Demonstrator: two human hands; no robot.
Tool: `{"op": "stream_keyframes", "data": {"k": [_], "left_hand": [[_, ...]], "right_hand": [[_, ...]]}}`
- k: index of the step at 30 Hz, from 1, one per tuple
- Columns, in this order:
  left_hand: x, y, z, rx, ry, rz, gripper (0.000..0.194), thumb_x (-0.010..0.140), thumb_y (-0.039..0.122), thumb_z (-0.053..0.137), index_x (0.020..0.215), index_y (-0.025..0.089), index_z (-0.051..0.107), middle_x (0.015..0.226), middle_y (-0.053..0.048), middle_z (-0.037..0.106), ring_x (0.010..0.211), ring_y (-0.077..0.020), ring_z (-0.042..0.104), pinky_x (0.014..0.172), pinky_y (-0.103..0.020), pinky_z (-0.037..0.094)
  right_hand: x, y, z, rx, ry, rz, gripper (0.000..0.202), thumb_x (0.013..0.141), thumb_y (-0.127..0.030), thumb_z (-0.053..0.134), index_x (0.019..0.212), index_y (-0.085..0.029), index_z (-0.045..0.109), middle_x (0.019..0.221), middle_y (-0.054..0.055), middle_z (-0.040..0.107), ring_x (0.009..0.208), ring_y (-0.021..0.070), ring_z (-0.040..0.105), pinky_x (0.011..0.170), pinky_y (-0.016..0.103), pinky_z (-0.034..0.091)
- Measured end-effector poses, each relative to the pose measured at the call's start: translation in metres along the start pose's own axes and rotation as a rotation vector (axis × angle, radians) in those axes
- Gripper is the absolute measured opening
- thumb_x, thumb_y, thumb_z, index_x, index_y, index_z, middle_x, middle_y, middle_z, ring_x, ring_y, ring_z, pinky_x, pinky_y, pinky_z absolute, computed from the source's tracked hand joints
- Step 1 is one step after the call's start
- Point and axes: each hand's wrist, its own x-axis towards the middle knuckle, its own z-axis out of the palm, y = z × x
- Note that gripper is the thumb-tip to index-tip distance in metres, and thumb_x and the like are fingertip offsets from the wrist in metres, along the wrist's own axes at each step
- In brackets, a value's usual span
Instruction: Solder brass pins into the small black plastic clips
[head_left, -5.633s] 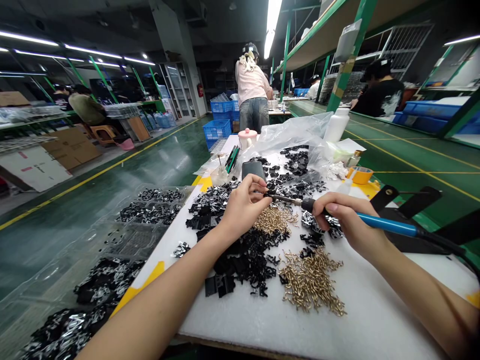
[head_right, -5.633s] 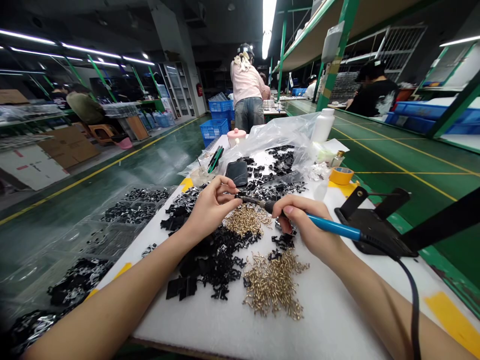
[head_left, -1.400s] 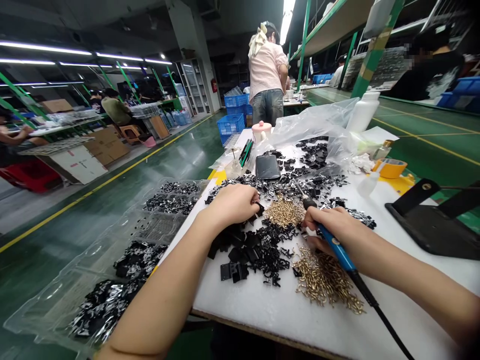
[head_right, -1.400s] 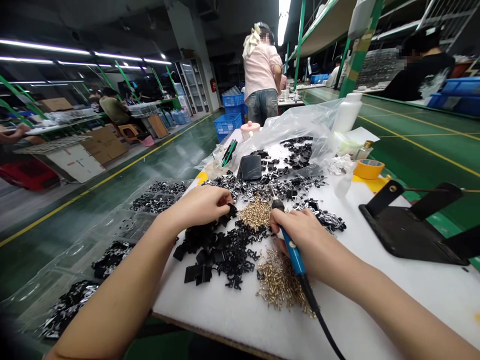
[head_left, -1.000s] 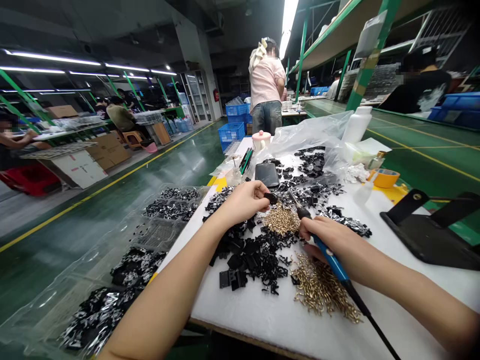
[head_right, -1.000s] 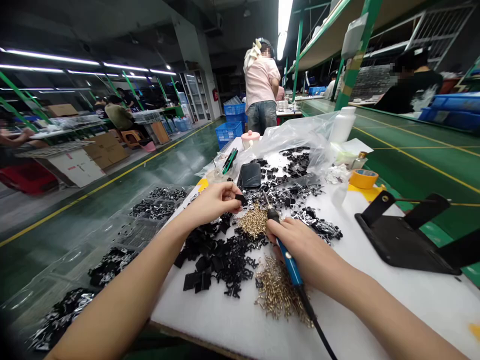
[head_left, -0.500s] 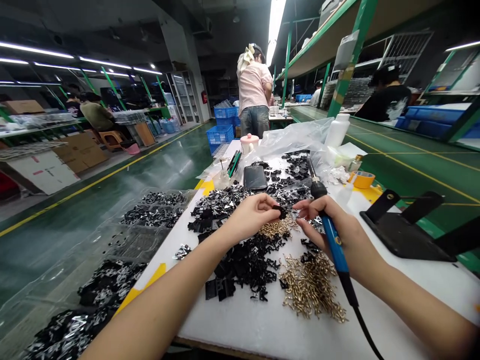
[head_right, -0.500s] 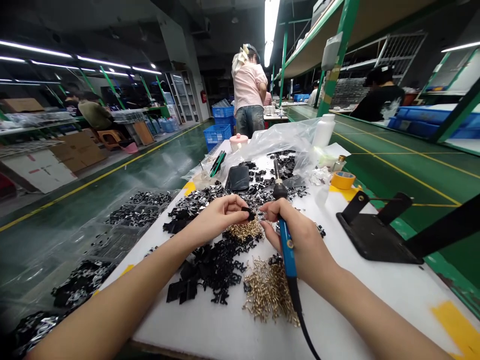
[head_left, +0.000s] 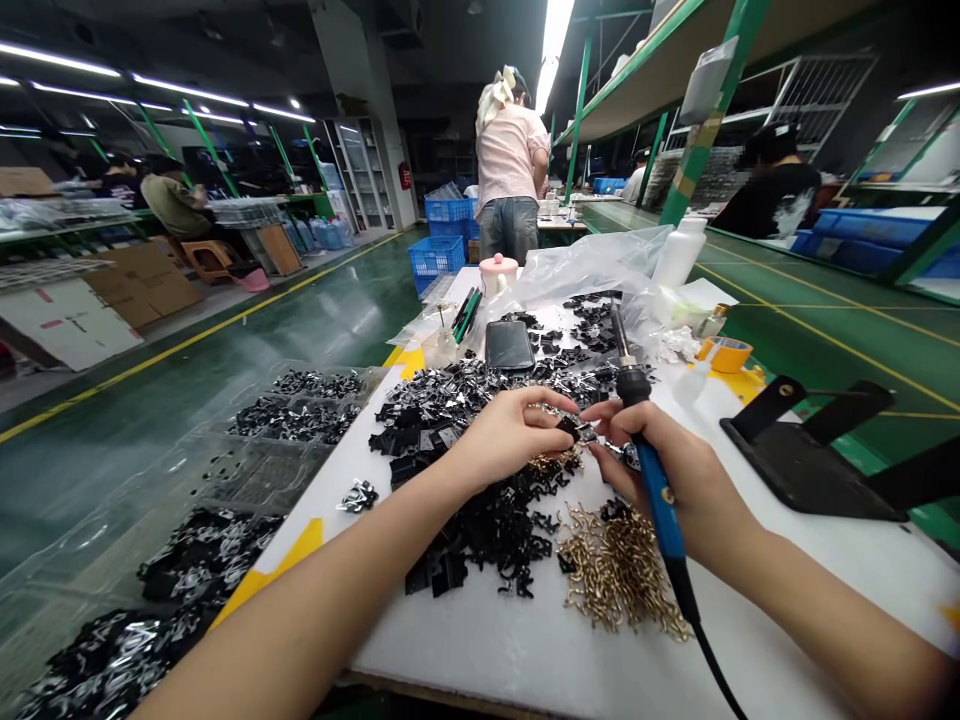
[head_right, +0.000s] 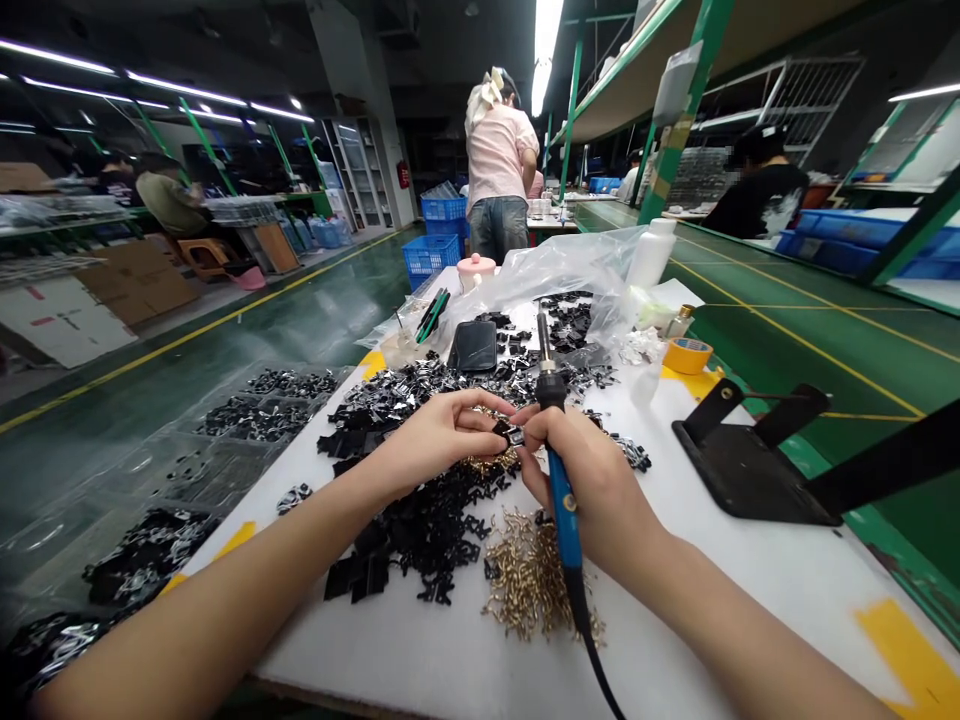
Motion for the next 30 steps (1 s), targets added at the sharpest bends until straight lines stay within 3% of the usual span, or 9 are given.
{"op": "stream_keyframes", "data": {"k": [4,7,11,20,25,30], "left_hand": [[-0.001,0.001,0.001,-0.040,0.002,-0.039,0.025,0.066,0.013,0.066,0.090,0.014,0.060,0.074,-0.002,0.061,0.068,-0.0109,0.058,0.068,-0.026,0.045],[-0.001,0.005,0.001,-0.070,-0.023,-0.075,0.028,0.065,0.009,0.065,0.093,0.013,0.064,0.085,-0.005,0.065,0.078,-0.0127,0.060,0.078,-0.029,0.045],[-0.001,0.008,0.000,-0.085,-0.026,-0.095,0.033,0.068,0.011,0.065,0.101,0.014,0.065,0.093,-0.007,0.066,0.080,-0.0134,0.061,0.081,-0.031,0.046],[-0.001,0.009,-0.004,-0.176,-0.023,-0.125,0.036,0.074,0.022,0.066,0.110,0.017,0.061,0.087,-0.006,0.068,0.071,-0.0113,0.062,0.078,-0.029,0.048],[0.001,0.006,-0.003,-0.257,-0.036,-0.124,0.036,0.074,0.023,0.067,0.108,0.015,0.061,0.096,-0.009,0.067,0.080,-0.0128,0.064,0.084,-0.030,0.049],[0.001,0.005,-0.001,-0.274,-0.006,-0.116,0.036,0.074,0.024,0.068,0.107,0.015,0.061,0.090,-0.008,0.068,0.081,-0.0147,0.064,0.084,-0.032,0.050]], "right_hand": [[0.000,0.003,0.000,-0.038,-0.018,-0.041,0.022,0.074,-0.004,0.052,0.079,-0.022,0.039,0.093,0.006,0.058,0.088,0.0189,0.058,0.066,0.028,0.044],[0.000,0.006,-0.001,-0.034,-0.028,-0.025,0.024,0.073,-0.002,0.050,0.079,-0.022,0.040,0.101,0.007,0.058,0.086,0.0177,0.058,0.065,0.028,0.044],[0.001,0.007,-0.002,-0.053,-0.031,-0.033,0.024,0.073,-0.002,0.050,0.079,-0.023,0.040,0.095,0.005,0.059,0.086,0.0183,0.057,0.066,0.030,0.044],[0.005,0.004,-0.003,-0.079,0.047,-0.081,0.015,0.080,-0.012,0.050,0.079,-0.022,0.039,0.090,0.006,0.058,0.089,0.0185,0.058,0.070,0.031,0.046],[0.006,0.004,-0.003,-0.086,0.056,-0.085,0.015,0.081,-0.013,0.050,0.079,-0.023,0.038,0.087,0.005,0.058,0.089,0.0185,0.058,0.069,0.031,0.046],[0.005,0.004,-0.003,-0.104,0.054,-0.078,0.014,0.082,-0.015,0.049,0.079,-0.023,0.039,0.090,0.006,0.059,0.088,0.0185,0.059,0.070,0.033,0.048]]}}
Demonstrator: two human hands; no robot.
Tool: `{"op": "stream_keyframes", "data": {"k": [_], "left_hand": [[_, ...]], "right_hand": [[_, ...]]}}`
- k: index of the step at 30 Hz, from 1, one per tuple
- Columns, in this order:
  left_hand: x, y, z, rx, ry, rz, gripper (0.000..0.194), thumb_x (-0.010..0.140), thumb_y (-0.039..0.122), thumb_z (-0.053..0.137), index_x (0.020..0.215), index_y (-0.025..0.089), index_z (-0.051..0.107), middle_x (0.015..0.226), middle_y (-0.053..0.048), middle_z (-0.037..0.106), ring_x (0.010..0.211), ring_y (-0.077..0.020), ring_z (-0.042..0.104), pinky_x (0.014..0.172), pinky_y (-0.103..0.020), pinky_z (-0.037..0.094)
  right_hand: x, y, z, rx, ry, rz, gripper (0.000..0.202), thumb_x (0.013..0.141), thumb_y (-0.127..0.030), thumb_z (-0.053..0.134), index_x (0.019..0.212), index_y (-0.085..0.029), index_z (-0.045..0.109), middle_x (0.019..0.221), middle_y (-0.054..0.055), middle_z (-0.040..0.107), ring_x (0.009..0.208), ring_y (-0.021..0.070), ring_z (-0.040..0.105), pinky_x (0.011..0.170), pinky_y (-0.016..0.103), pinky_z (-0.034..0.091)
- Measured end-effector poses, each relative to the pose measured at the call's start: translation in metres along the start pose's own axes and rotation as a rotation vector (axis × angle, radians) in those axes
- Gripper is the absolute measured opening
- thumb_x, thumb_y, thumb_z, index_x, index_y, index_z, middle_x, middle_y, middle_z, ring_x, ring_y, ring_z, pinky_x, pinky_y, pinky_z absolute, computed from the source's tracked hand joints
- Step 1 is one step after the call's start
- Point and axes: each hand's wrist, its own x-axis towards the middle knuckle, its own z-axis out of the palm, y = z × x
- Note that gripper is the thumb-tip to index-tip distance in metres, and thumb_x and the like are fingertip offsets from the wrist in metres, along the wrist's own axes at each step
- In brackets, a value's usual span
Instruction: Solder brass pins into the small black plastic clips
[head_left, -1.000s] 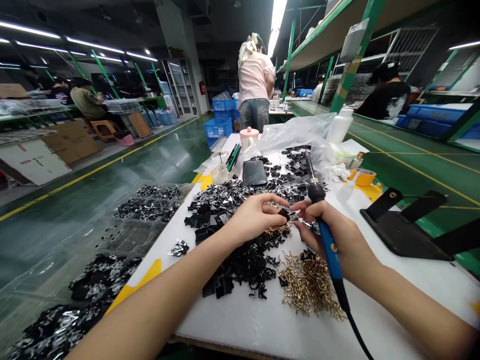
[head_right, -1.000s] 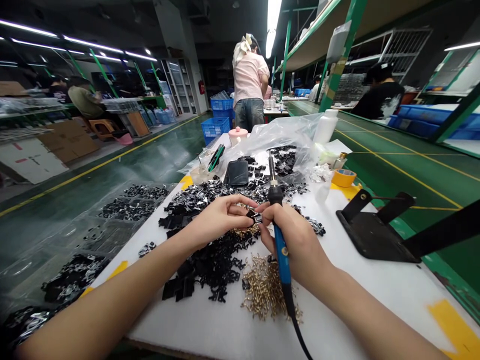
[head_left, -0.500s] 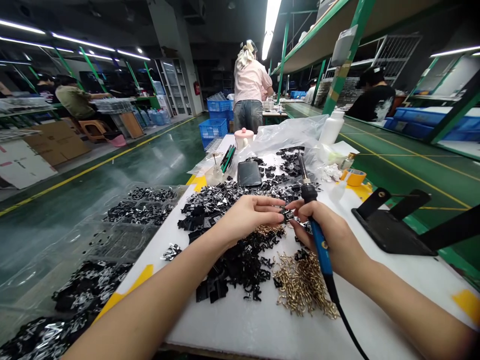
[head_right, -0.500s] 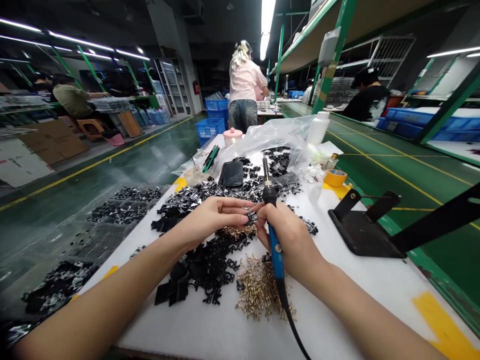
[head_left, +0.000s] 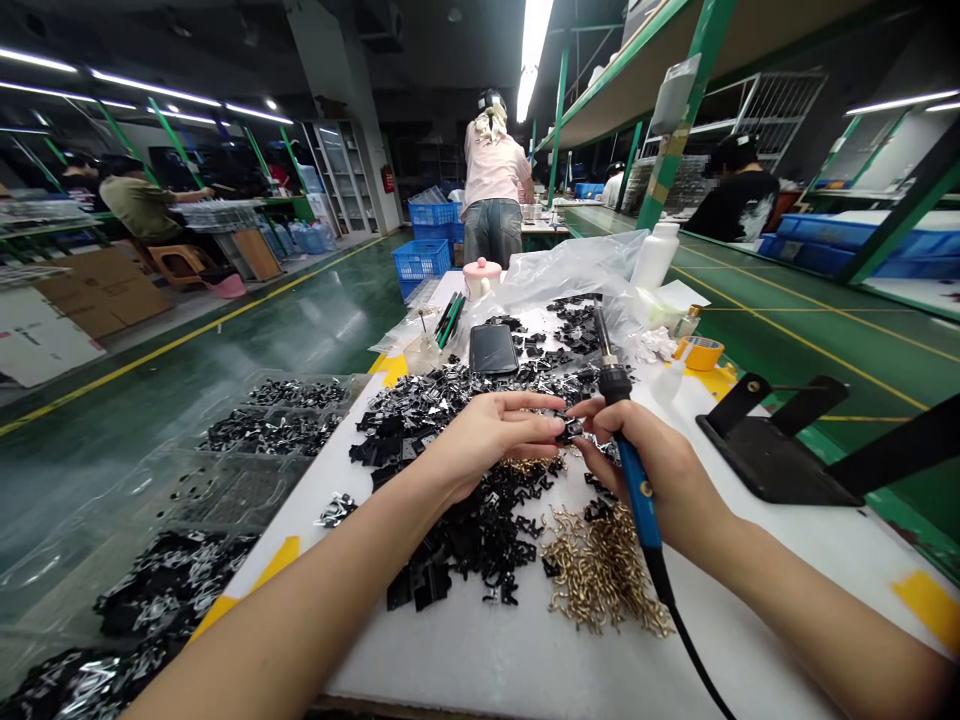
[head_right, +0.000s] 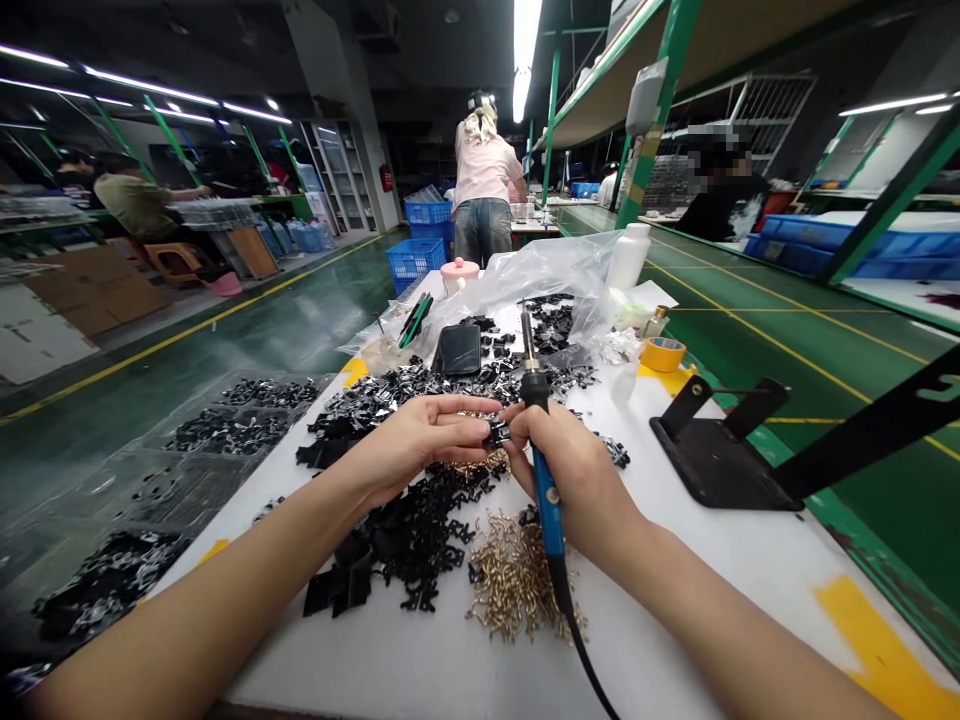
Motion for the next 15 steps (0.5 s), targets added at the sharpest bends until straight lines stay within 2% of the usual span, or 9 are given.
{"op": "stream_keyframes", "data": {"k": [9,15], "left_hand": [[-0.0008,0.0008,0.0019,-0.017,0.013,0.021,0.034,0.070,0.021,0.071,0.102,0.016,0.063,0.083,-0.005,0.068,0.072,-0.0125,0.064,0.082,-0.031,0.051],[-0.0013,-0.0005,0.0046,0.011,0.030,0.020,0.036,0.069,0.022,0.071,0.103,0.015,0.063,0.089,-0.007,0.068,0.075,-0.0130,0.064,0.082,-0.031,0.050]], "right_hand": [[-0.0011,0.0019,-0.0004,-0.022,-0.024,-0.021,0.014,0.080,-0.010,0.049,0.082,-0.023,0.041,0.095,0.007,0.058,0.087,0.0180,0.058,0.067,0.031,0.047],[-0.0032,0.0013,-0.0008,-0.025,-0.070,-0.034,0.022,0.075,-0.002,0.046,0.079,-0.022,0.041,0.093,0.006,0.058,0.089,0.0198,0.057,0.067,0.031,0.046]]}}
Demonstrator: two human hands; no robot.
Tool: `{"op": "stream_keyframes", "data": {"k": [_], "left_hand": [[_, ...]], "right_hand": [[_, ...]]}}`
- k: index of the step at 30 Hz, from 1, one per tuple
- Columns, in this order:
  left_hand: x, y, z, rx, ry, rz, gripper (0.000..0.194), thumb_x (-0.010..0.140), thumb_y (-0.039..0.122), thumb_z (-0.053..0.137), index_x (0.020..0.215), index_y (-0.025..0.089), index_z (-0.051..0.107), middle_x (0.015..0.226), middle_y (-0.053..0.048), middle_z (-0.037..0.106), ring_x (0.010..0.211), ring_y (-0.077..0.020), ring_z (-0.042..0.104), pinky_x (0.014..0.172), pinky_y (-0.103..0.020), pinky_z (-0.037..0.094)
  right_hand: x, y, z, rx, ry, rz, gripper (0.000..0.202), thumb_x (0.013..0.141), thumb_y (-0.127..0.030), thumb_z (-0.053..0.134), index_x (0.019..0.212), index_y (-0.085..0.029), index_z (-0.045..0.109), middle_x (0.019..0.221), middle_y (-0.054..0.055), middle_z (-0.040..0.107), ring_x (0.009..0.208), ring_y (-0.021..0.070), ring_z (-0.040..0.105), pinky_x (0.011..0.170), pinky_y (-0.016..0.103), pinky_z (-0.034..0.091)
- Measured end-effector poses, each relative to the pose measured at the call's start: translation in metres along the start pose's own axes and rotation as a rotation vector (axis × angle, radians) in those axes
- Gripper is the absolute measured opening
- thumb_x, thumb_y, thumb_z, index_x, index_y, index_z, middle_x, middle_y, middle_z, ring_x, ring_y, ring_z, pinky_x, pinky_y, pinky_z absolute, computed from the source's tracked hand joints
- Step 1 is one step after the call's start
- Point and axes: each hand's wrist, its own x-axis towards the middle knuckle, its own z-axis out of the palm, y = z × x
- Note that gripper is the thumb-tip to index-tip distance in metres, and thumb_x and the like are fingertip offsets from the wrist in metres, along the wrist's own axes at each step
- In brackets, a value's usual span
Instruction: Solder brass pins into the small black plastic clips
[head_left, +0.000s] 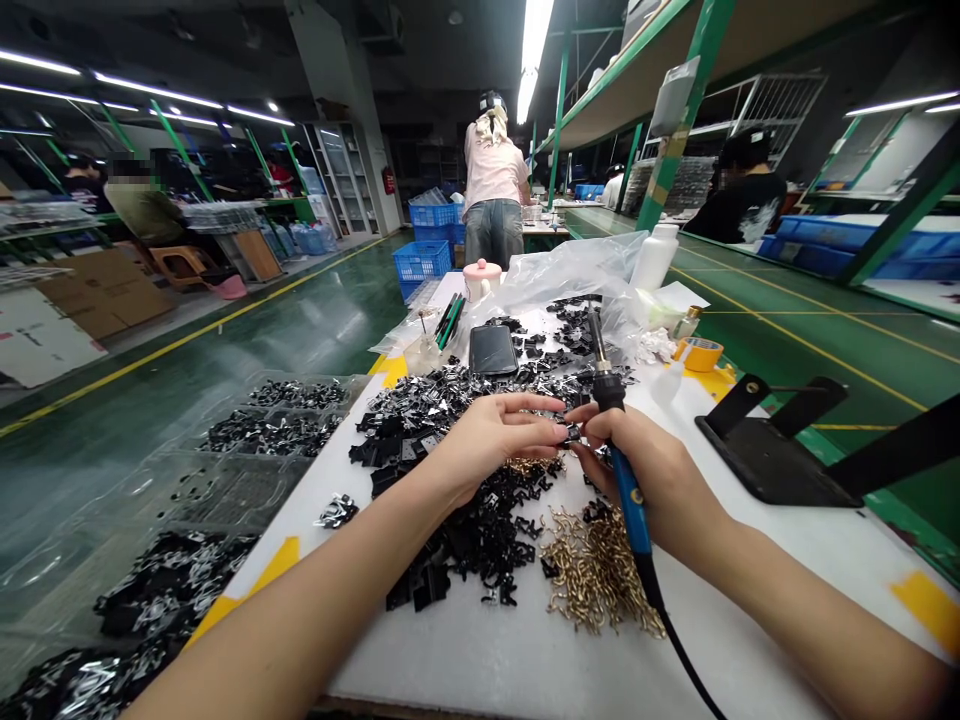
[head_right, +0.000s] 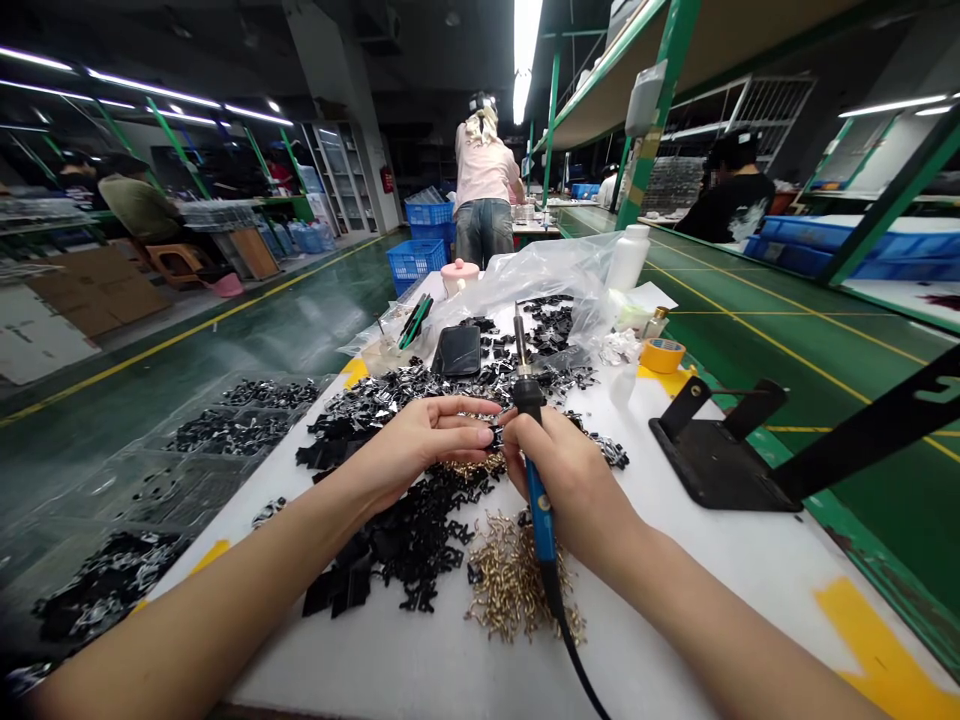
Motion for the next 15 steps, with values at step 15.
{"op": "stream_keyframes", "data": {"k": [15], "left_hand": [[-0.002,-0.006,0.012,0.197,0.095,0.153,0.028,0.067,0.020,0.068,0.093,0.014,0.057,0.076,-0.001,0.057,0.066,-0.0110,0.058,0.067,-0.028,0.049]], "right_hand": [[-0.003,-0.004,0.005,-0.020,0.085,-0.093,0.020,0.076,-0.003,0.047,0.081,-0.022,0.043,0.089,0.005,0.057,0.085,0.0187,0.058,0.062,0.027,0.045]]}}
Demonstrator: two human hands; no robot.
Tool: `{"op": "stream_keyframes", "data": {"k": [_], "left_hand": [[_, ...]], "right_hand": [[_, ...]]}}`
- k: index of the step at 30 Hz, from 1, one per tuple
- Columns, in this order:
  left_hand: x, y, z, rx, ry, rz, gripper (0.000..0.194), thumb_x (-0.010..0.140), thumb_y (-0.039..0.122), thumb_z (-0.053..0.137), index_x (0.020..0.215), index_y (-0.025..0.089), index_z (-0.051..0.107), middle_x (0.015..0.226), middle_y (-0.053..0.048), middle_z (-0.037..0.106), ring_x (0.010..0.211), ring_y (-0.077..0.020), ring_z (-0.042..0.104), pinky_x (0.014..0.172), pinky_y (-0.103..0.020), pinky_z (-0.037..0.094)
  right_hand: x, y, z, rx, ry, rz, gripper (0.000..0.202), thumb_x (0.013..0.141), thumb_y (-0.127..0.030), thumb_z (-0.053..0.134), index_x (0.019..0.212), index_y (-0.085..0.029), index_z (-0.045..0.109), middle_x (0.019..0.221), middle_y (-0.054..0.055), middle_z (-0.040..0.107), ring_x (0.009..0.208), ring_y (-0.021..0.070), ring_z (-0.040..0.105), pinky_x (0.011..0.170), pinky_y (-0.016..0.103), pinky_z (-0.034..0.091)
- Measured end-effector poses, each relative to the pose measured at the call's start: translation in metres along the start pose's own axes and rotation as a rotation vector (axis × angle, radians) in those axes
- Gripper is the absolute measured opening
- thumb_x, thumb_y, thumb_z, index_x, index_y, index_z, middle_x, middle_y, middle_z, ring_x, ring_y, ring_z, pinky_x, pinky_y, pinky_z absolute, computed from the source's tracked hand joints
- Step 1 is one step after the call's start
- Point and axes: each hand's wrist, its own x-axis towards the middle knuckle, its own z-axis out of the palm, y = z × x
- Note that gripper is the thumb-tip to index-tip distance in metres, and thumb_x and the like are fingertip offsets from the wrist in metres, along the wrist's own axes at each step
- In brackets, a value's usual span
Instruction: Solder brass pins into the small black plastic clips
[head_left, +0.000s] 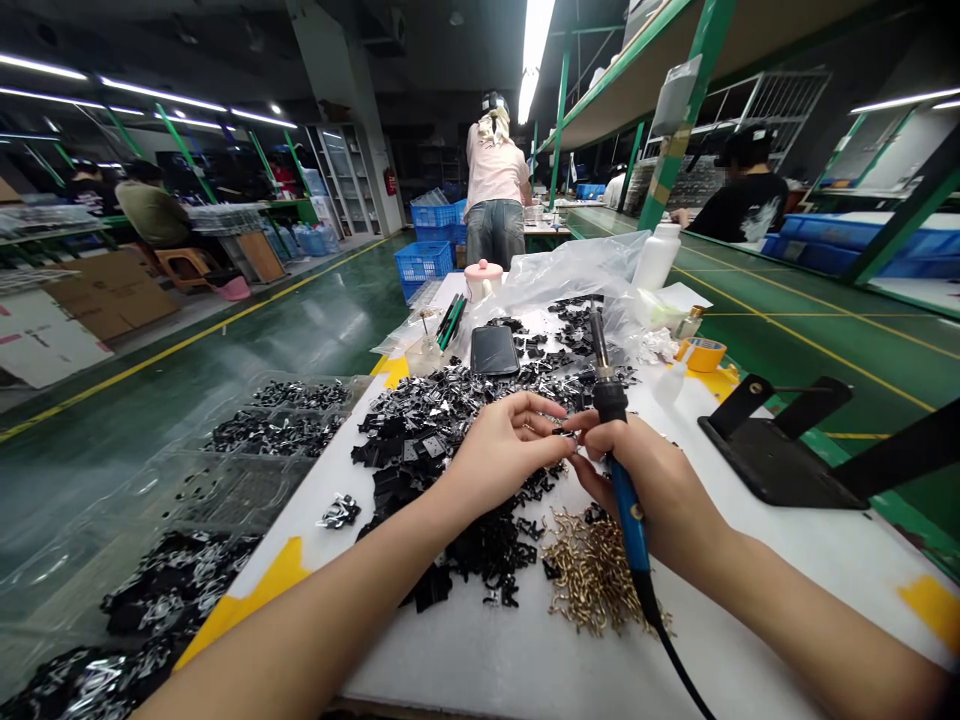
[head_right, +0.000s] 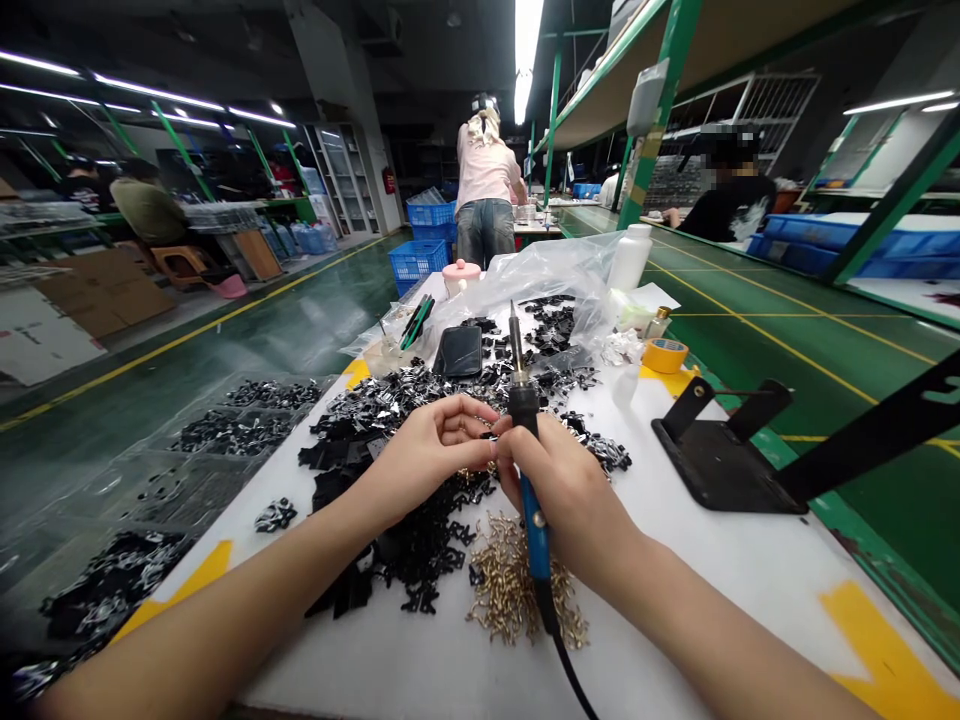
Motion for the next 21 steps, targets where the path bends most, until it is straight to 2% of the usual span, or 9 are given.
{"op": "stream_keyframes", "data": {"k": [7,12,15,21], "left_hand": [[-0.0001,0.0000,0.0012,-0.071,0.008,-0.015,0.026,0.068,0.016,0.066,0.090,0.014,0.053,0.075,0.000,0.057,0.063,-0.0100,0.059,0.064,-0.026,0.050],[-0.0012,0.0042,-0.0010,-0.081,0.015,-0.001,0.025,0.066,0.013,0.067,0.088,0.014,0.056,0.075,0.000,0.059,0.064,-0.0081,0.059,0.062,-0.021,0.048],[-0.0024,0.0061,-0.0012,-0.103,0.002,0.007,0.025,0.067,0.013,0.067,0.090,0.014,0.058,0.081,-0.002,0.060,0.069,-0.0093,0.061,0.067,-0.023,0.049],[-0.0027,0.0059,-0.0019,-0.148,-0.019,0.007,0.029,0.068,0.009,0.063,0.096,0.015,0.057,0.085,-0.005,0.062,0.074,-0.0140,0.064,0.074,-0.031,0.051]], "right_hand": [[0.0008,-0.0019,0.0008,0.011,0.030,-0.028,0.022,0.077,-0.004,0.051,0.088,-0.021,0.044,0.095,0.006,0.055,0.086,0.0173,0.057,0.064,0.027,0.046],[-0.0003,0.0017,-0.0005,0.062,0.007,-0.024,0.025,0.073,0.002,0.050,0.077,-0.022,0.041,0.100,0.005,0.055,0.094,0.0172,0.057,0.070,0.028,0.046],[0.0000,0.0032,-0.0016,0.044,0.039,-0.020,0.025,0.073,0.001,0.051,0.076,-0.022,0.040,0.099,0.005,0.056,0.094,0.0174,0.057,0.072,0.029,0.046],[0.0014,0.0046,-0.0015,0.029,0.095,0.082,0.021,0.077,-0.008,0.056,0.083,-0.022,0.041,0.098,0.007,0.057,0.087,0.0177,0.059,0.070,0.032,0.047]]}}
